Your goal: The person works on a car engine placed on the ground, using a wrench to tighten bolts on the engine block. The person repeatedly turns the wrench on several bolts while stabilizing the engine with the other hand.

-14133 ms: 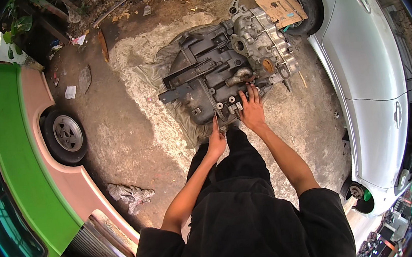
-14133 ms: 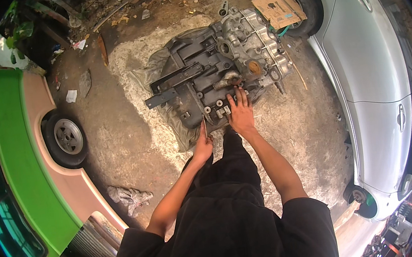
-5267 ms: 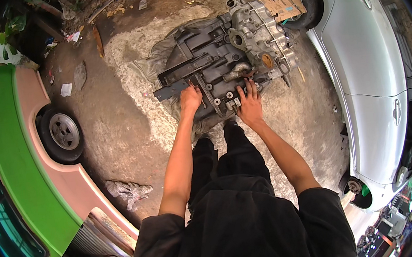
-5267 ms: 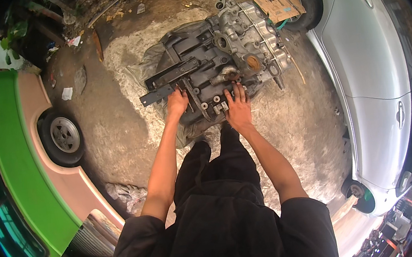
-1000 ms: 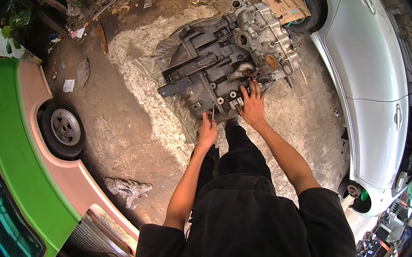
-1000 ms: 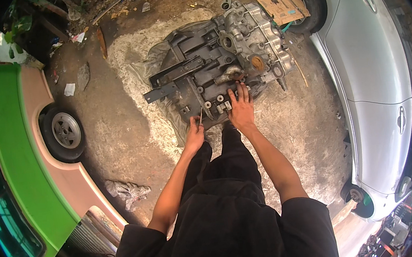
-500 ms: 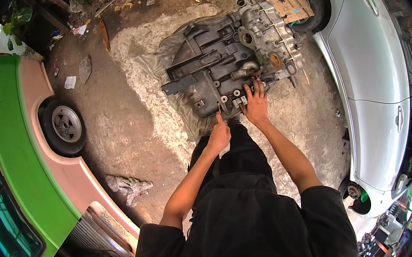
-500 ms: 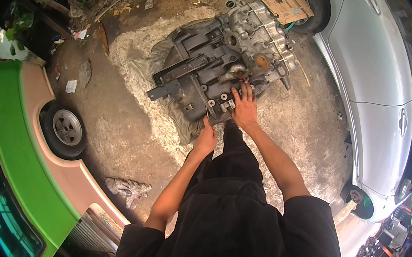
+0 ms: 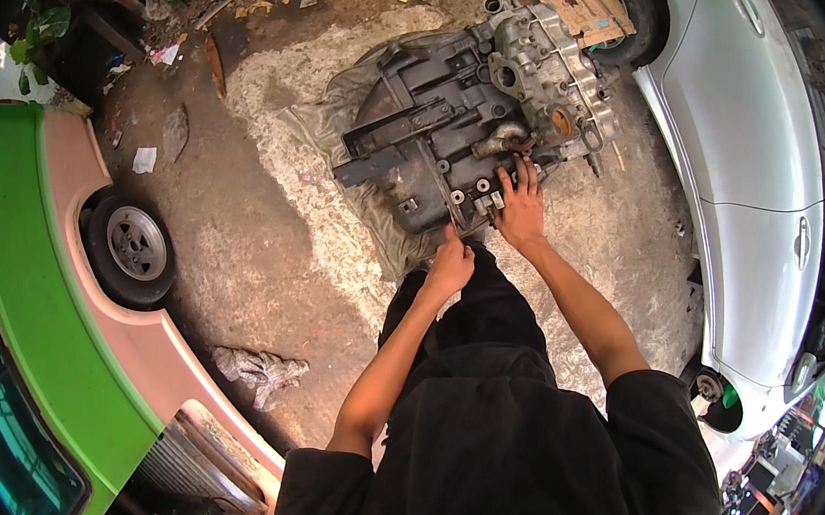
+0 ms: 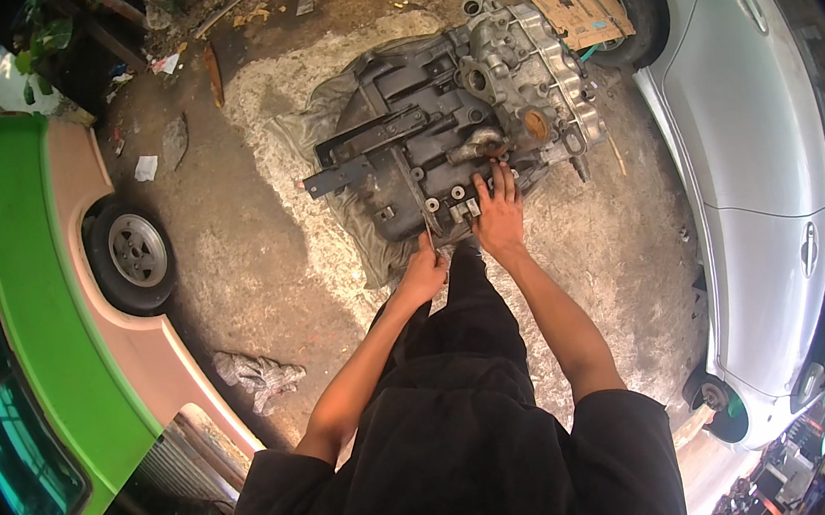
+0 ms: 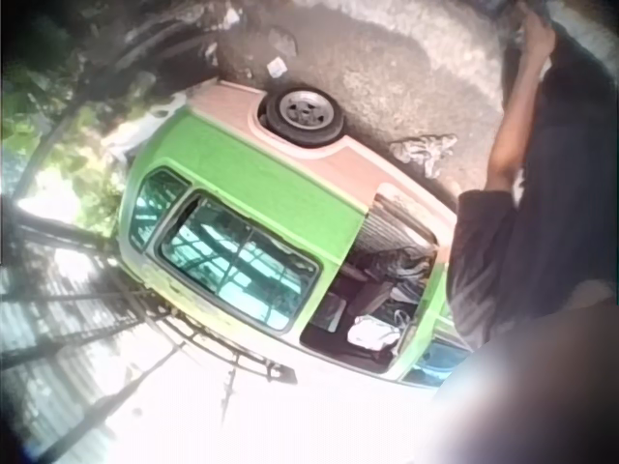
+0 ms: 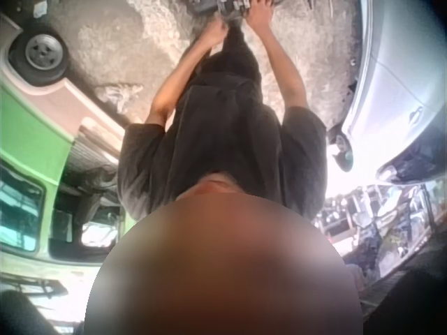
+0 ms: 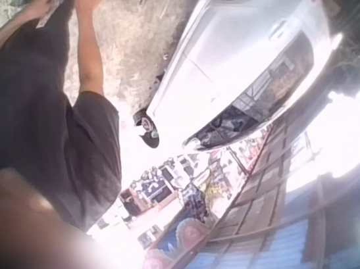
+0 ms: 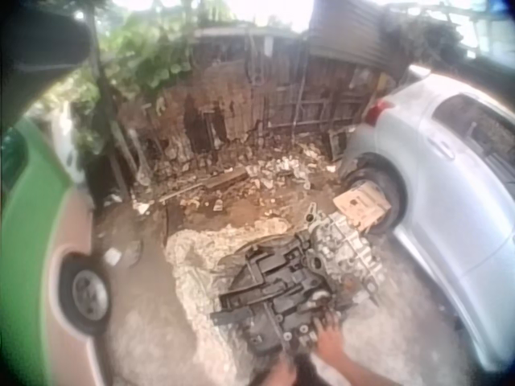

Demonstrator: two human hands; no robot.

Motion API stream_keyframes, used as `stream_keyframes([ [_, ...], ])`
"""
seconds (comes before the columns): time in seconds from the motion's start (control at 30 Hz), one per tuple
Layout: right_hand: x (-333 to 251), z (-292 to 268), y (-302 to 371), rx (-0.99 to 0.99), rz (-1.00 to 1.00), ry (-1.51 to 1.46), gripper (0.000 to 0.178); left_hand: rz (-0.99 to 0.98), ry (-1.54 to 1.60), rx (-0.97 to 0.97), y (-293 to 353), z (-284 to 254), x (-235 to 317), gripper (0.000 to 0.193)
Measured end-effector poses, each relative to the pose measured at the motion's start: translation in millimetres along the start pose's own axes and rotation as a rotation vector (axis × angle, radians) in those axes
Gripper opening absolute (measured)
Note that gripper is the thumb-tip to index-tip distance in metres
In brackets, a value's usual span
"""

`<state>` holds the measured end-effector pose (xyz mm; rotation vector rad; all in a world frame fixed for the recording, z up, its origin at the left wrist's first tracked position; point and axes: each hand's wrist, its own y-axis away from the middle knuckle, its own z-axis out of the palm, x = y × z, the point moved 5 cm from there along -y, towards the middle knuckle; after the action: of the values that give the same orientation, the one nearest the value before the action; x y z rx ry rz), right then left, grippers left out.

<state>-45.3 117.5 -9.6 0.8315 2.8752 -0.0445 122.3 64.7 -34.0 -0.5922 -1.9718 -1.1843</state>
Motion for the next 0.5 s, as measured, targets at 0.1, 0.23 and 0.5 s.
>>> stream_keyframes([
  [0.1,0,-1,0,-0.013,0.011,0.006,0.081,0.130,-0.120,0.173,10,-27,18,0.056],
  [0.23,-1,-2,1,0.021,-0.007,-0.001,0.081,0.160,0.028,0.369,11,-64,38,0.032],
  [0.5,1,-1,0,-0.003,-0.001,-0.026,0.083,0.169,0.408,0.481,-26,-92,38,0.014],
])
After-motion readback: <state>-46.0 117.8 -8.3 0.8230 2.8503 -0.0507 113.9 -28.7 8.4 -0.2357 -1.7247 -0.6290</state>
